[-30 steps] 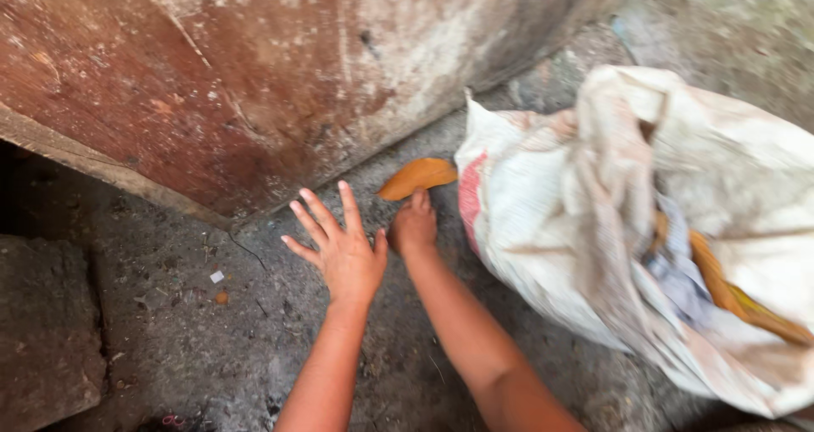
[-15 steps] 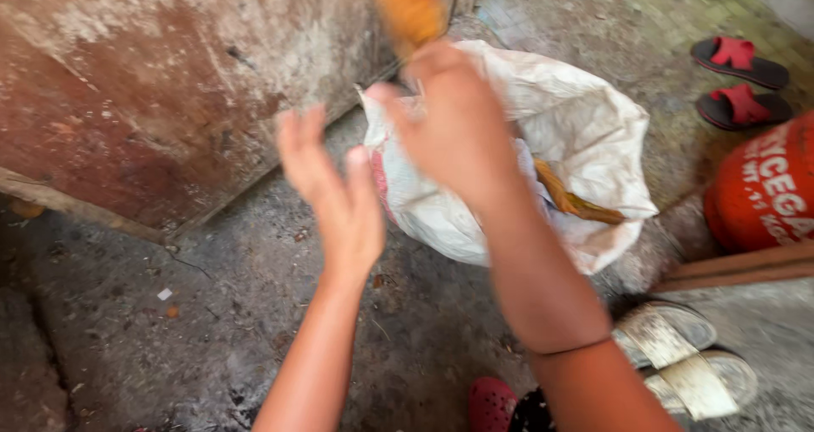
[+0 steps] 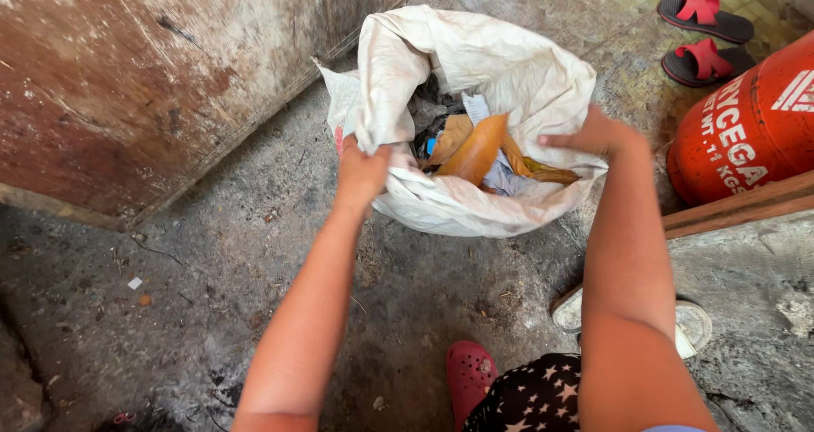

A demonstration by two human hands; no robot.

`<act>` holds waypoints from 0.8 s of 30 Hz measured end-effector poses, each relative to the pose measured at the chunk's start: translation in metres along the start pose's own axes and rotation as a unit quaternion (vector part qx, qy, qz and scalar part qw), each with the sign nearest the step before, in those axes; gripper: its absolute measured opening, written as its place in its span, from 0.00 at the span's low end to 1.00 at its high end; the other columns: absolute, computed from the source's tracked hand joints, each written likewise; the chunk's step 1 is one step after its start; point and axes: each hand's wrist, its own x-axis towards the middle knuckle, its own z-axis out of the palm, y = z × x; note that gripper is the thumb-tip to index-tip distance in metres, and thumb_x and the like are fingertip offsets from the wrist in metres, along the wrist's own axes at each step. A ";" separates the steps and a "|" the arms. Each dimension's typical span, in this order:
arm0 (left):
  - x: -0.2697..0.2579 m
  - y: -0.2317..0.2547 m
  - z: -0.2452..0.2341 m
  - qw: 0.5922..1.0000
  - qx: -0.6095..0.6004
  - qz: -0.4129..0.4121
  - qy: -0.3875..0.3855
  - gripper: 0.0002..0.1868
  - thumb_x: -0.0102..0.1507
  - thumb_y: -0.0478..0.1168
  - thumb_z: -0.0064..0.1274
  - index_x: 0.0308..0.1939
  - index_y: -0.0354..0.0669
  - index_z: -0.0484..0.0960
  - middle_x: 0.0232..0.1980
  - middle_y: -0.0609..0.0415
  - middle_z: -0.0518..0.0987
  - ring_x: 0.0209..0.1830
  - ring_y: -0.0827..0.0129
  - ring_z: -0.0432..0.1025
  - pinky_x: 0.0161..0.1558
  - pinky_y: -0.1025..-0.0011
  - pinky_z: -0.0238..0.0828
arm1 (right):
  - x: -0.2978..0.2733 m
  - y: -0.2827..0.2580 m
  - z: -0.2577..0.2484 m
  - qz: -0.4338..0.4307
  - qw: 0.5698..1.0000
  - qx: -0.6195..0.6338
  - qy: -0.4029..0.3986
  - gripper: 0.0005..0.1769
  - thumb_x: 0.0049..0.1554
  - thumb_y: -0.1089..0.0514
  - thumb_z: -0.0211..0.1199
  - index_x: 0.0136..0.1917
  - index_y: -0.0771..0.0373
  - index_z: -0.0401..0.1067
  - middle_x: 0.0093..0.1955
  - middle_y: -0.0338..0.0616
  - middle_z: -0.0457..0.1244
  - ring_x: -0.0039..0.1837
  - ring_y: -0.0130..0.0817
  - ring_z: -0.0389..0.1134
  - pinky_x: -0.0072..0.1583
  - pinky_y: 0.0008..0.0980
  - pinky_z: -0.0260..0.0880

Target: The person picks up trash, leaves, and scraps of paper from a concrete floor by hand, placing them into several white sacks.

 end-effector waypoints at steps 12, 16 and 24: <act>0.017 0.103 -0.093 0.935 -0.197 0.270 0.116 0.15 0.71 0.29 0.45 0.62 0.32 0.73 0.58 0.40 0.83 0.59 0.54 0.78 0.63 0.62 0.73 | -0.005 -0.047 -0.073 -0.062 0.882 0.318 0.343 0.07 0.63 0.62 0.68 0.54 0.67 0.81 0.47 0.39 0.72 0.44 0.26 0.68 0.48 0.32 0.67; -0.008 0.062 -0.080 0.954 0.052 0.274 0.107 0.19 0.69 0.36 0.52 0.61 0.29 0.72 0.57 0.35 0.79 0.59 0.47 0.75 0.60 0.56 0.70 | 0.006 -0.046 -0.046 0.048 0.972 0.076 0.218 0.21 0.60 0.48 0.66 0.56 0.68 0.79 0.49 0.48 0.71 0.48 0.36 0.70 0.51 0.37 0.68; -0.055 0.065 -0.113 0.998 0.013 -0.058 -0.011 0.38 0.58 0.54 0.62 0.60 0.27 0.66 0.48 0.34 0.80 0.42 0.48 0.80 0.42 0.50 0.79 | -0.001 -0.055 -0.017 0.141 0.986 0.032 0.086 0.46 0.56 0.22 0.60 0.60 0.69 0.77 0.52 0.64 0.70 0.54 0.52 0.73 0.57 0.46 0.70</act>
